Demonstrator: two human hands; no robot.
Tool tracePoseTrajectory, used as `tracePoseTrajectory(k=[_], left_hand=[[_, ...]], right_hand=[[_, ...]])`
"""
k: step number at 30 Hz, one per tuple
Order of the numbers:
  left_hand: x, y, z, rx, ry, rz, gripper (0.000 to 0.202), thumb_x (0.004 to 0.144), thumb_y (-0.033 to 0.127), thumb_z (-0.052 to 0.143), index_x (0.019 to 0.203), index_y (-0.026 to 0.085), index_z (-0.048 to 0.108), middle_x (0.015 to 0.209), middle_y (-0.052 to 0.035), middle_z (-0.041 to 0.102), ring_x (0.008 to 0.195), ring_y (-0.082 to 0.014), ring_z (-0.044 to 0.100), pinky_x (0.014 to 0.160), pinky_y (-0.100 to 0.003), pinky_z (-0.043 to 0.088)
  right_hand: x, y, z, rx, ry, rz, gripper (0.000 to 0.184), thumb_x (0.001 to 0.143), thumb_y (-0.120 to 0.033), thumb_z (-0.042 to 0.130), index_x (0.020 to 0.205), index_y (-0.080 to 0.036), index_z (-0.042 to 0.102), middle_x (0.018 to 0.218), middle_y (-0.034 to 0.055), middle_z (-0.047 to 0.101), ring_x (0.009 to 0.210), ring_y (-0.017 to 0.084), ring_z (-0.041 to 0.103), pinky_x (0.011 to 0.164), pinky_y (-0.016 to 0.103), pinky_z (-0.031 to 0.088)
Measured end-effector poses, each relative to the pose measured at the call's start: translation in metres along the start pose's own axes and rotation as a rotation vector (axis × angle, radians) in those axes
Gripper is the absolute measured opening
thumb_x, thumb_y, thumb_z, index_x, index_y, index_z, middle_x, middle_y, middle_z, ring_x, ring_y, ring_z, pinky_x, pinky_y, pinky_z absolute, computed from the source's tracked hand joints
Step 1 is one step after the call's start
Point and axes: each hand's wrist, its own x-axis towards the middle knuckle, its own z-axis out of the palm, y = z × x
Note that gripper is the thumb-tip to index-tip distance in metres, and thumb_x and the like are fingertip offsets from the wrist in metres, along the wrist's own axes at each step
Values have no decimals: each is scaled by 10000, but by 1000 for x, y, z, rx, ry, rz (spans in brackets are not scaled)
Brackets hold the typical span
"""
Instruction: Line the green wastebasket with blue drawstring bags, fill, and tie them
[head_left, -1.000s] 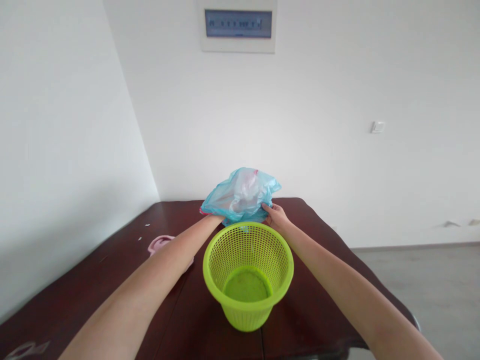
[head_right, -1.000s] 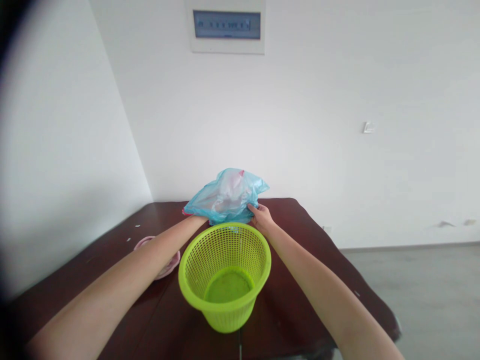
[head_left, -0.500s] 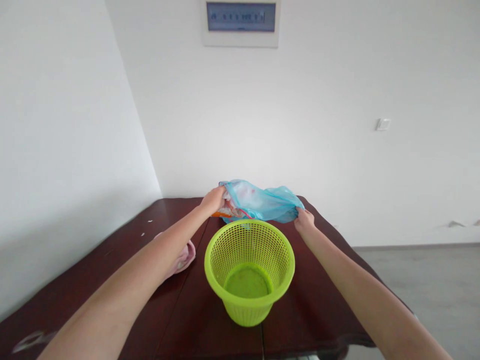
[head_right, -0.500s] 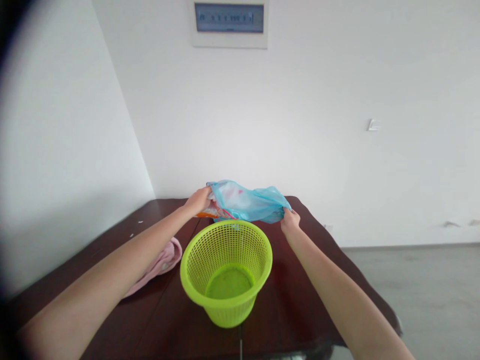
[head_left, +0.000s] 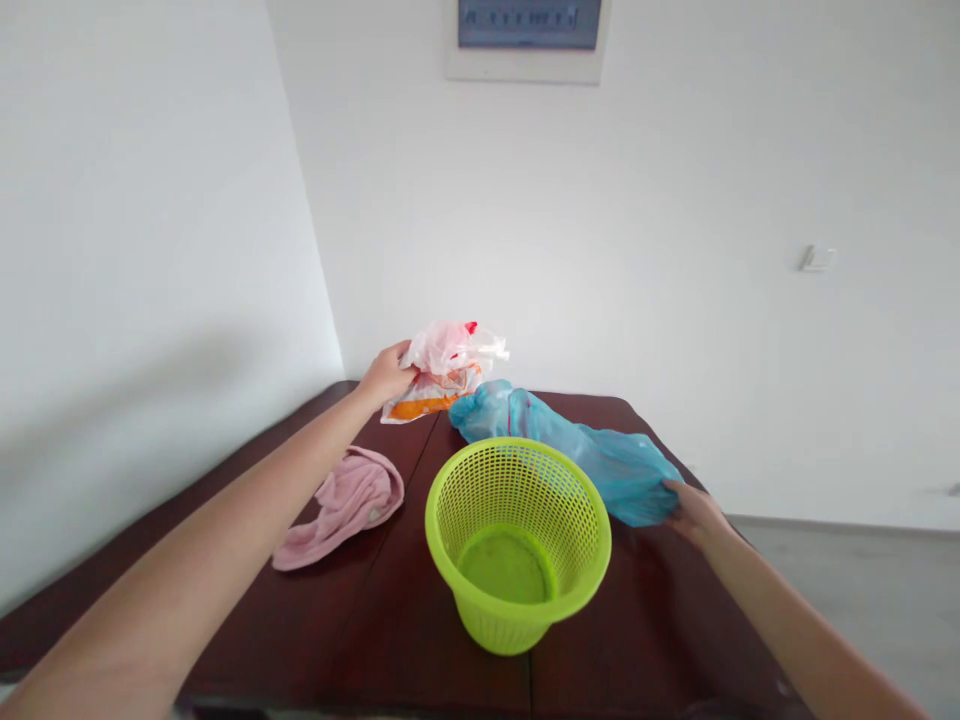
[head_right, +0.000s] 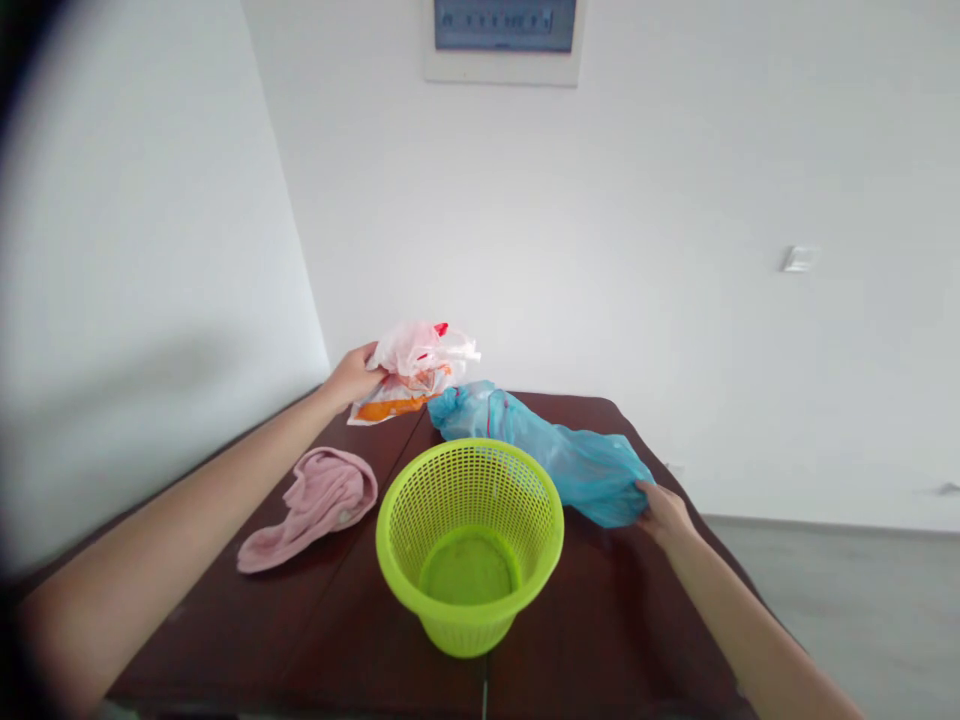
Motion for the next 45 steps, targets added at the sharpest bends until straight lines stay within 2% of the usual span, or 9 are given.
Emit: tracePoseTrajectory(k=[4,8,12,16,19,22,28,34,45], left_hand=[[-10,12,-14,-78,69,-50,562,868,284,896,1408,161,804,1337,-130,908,1288,-371,815,1164,-543,675],[-22,42,-16,-268,71,-78,621,864,395,956,1417,165,793,1351,-147,902,1264,-381,830,1118,-542,702],[-43,90,-8,-573,-88,-62,667,869,461,965,1441,168,788,1341,-160,899,1238,-406,854,1074,-547,720],[-70,130,12,-567,-306,15,586,948,480,902,1451,197,795,1349,-146,896,1261,-411,856,1078,-567,718],[-90,142,33,-370,-359,206,464,948,326,832,1405,246,830,1402,-99,892,1317,-389,832,1183,-580,662],[-108,141,49,-230,-400,312,404,924,227,751,1308,264,867,1362,-74,908,1285,-381,834,1197,-578,638],[-140,124,50,-268,-430,259,576,856,146,719,1411,267,817,1418,-99,880,1356,-387,802,1259,-577,604],[-187,93,13,-383,-530,193,469,1127,465,744,1561,304,671,1583,-127,780,1451,-336,763,1226,-463,621],[-236,67,11,24,-593,468,610,1228,756,445,1300,277,817,1270,-77,885,1276,-332,786,1414,-601,316]], right_hand=[[-5,-1,-22,-172,-99,103,335,628,-442,998,842,-306,778,882,164,812,858,476,838,784,682,689],[-26,-38,-17,-331,-23,-305,862,647,-613,976,1382,-200,797,1492,282,744,1617,591,582,1365,828,410],[-79,-112,11,-298,-127,-806,1162,956,-699,902,1895,-299,344,1891,264,386,1735,496,480,1295,789,547],[-127,-186,55,-245,-365,-1097,1677,778,-810,1053,1953,-435,-84,2040,156,-113,1879,572,54,1338,879,446],[-143,-223,90,-227,-437,-1249,1833,684,-845,1087,1949,-384,-156,2035,144,-181,1872,570,-142,1427,877,273],[-151,-238,119,-219,-547,-1268,1647,744,-724,1106,1976,-366,73,2036,178,60,1886,551,56,1443,800,336],[-165,-225,147,-266,-743,-1245,587,979,-356,907,1547,-307,765,1506,152,782,1509,427,684,1298,647,552],[-167,-197,148,-204,-895,-1087,179,1028,-179,713,1172,-262,777,1127,66,800,1060,265,764,959,388,593],[-171,-144,167,-773,-1235,-1159,139,1038,-287,796,1134,-250,702,1188,86,819,1127,307,769,977,446,598]])
